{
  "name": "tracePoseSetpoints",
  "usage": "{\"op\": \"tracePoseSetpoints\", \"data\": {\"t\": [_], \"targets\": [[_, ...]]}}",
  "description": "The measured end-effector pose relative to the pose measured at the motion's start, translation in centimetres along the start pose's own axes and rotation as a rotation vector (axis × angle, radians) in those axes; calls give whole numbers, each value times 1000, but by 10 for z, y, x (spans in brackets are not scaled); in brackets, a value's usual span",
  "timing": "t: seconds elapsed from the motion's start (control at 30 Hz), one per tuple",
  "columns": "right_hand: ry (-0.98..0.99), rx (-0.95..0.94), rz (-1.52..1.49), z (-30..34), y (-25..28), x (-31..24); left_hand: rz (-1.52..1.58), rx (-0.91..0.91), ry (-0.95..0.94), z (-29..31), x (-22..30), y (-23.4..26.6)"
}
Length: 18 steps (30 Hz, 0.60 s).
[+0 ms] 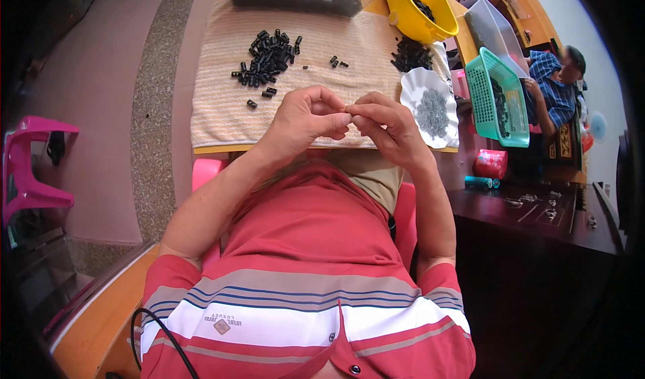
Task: The person assembles small black plastic parts by inserting small pins into them by hand, then gathers and organizes the plastic components into piles on the cloth.
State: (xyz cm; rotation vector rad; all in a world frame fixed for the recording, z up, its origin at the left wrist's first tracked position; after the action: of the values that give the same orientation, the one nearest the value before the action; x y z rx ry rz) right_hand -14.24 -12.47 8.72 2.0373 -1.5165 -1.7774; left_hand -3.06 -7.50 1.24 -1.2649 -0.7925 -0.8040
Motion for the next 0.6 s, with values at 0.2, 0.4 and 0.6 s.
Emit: {"op": "tracePoseSetpoints", "data": {"t": [0.2,0.4,0.6], "targets": [[-137,-12,86,-25,9,29,32,25,9,-4,-4,7],[-17,-6,602,-73,4,58,44,44,8,-7,-8,11],[-36,-250,871,-90,-24,83,48,79,7,-7,-5,14]]}}
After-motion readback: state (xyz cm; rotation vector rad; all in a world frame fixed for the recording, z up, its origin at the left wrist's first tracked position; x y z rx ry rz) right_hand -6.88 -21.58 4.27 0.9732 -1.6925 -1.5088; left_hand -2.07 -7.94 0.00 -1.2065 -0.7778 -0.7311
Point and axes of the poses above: each hand's wrist, its own z-axis away from the middle knuckle, its own y-axis out of the back of the hand, x = y × z, the point moved 9 cm from there along -z, towards the middle knuckle, and after that the axes turned 7 degrees about x, right-handed, at the moved point
